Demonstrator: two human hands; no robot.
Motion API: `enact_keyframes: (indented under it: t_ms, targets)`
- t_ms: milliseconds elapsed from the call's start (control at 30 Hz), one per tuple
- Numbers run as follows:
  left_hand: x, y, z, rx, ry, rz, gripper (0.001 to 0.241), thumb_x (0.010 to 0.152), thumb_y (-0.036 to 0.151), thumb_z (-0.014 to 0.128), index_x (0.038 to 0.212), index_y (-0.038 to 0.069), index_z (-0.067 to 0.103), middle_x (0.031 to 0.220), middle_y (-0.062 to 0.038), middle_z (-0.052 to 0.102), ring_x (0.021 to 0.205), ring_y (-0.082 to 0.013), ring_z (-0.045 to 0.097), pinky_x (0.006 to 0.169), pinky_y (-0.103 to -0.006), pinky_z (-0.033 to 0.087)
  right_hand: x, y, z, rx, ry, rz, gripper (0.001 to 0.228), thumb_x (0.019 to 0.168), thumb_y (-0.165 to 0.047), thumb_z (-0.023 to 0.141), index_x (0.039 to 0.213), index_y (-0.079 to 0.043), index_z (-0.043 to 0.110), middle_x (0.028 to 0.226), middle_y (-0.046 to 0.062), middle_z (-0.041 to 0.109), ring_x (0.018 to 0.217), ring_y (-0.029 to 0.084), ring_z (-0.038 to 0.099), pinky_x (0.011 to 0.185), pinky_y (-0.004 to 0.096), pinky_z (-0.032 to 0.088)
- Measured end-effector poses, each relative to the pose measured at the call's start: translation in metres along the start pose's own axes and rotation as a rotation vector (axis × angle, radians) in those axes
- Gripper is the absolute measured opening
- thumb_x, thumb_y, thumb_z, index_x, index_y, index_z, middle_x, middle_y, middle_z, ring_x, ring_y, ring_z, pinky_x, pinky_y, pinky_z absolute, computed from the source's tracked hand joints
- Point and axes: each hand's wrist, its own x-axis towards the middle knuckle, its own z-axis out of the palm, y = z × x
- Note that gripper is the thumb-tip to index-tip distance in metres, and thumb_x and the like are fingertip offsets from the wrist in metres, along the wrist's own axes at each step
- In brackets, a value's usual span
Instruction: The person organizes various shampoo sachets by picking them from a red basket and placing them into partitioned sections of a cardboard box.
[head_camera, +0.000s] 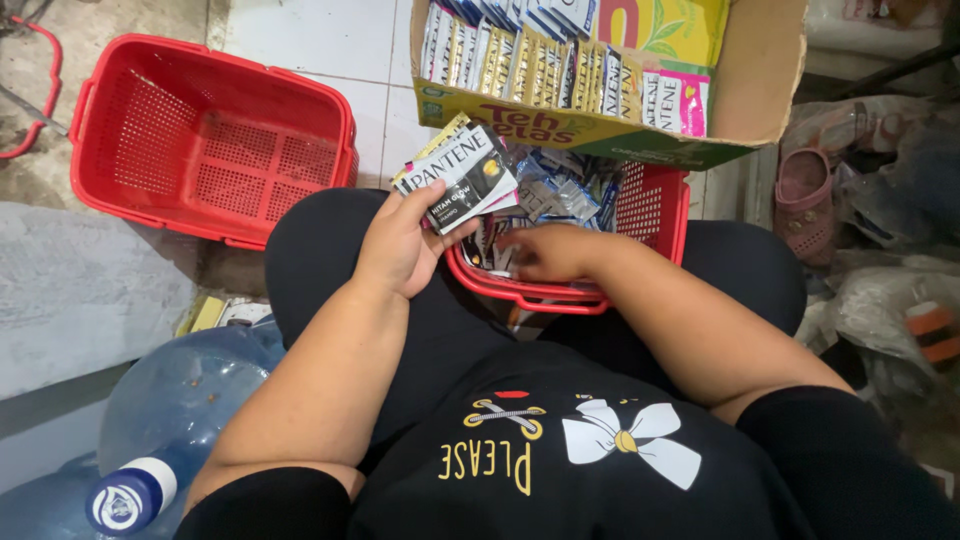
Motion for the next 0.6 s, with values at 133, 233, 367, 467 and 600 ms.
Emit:
enact_keyframes:
  t_ms: [133,233,367,467,600]
  targets:
    - [0.0,-0.002,-0.002,0.01,-0.01,0.033,0.041,0.1,0.01,0.056,0.14,0.004,0.051,0.124,-0.012,0.069,0.104,-0.022,0.072,0.082,-0.0397,0.064,-0.008,0.008,0.0,0.138,-0.016,-0.094,0.048,0.087,-0.017,0.068,0.135,-0.013,0.06,0.11,0.009,0.078,0.102,0.022,0.074,0.09,0.036,0.055]
    - [0.003,-0.005,-0.004,0.04,-0.003,0.048,0.041,0.101,0.01,0.055,0.14,0.003,0.05,0.124,-0.013,0.068,0.104,-0.0223,0.071,0.082,-0.0393,0.063,-0.021,0.004,-0.009,0.147,0.018,-0.017,0.046,0.085,-0.011,0.067,0.131,-0.013,0.064,0.103,0.01,0.08,0.094,0.02,0.076,0.086,0.033,0.058]
    - [0.005,-0.006,-0.004,0.11,-0.002,0.045,0.044,0.1,0.01,0.056,0.143,0.007,0.047,0.126,-0.011,0.067,0.105,-0.02,0.07,0.08,-0.0372,0.063,-0.049,0.011,-0.023,0.543,0.197,-0.227,0.035,0.093,-0.004,0.063,0.128,-0.003,0.063,0.109,0.007,0.074,0.099,0.016,0.069,0.088,0.031,0.055]
    - [0.005,-0.007,-0.001,0.171,-0.001,0.029,0.046,0.099,0.01,0.056,0.144,0.01,0.045,0.127,-0.009,0.065,0.106,-0.0184,0.069,0.08,-0.0358,0.063,-0.065,0.015,-0.031,0.947,0.262,-0.407,0.034,0.096,0.003,0.06,0.13,0.001,0.059,0.109,0.008,0.069,0.101,0.014,0.064,0.092,0.03,0.052]
    - [0.004,-0.013,0.002,0.26,-0.022,0.011,0.044,0.101,0.012,0.058,0.143,0.008,0.045,0.13,-0.009,0.065,0.11,-0.0185,0.068,0.084,-0.0372,0.061,-0.082,0.005,-0.029,1.263,0.359,-0.563,0.032,0.095,0.006,0.058,0.126,-0.001,0.058,0.112,0.009,0.07,0.105,0.016,0.066,0.095,0.031,0.051]
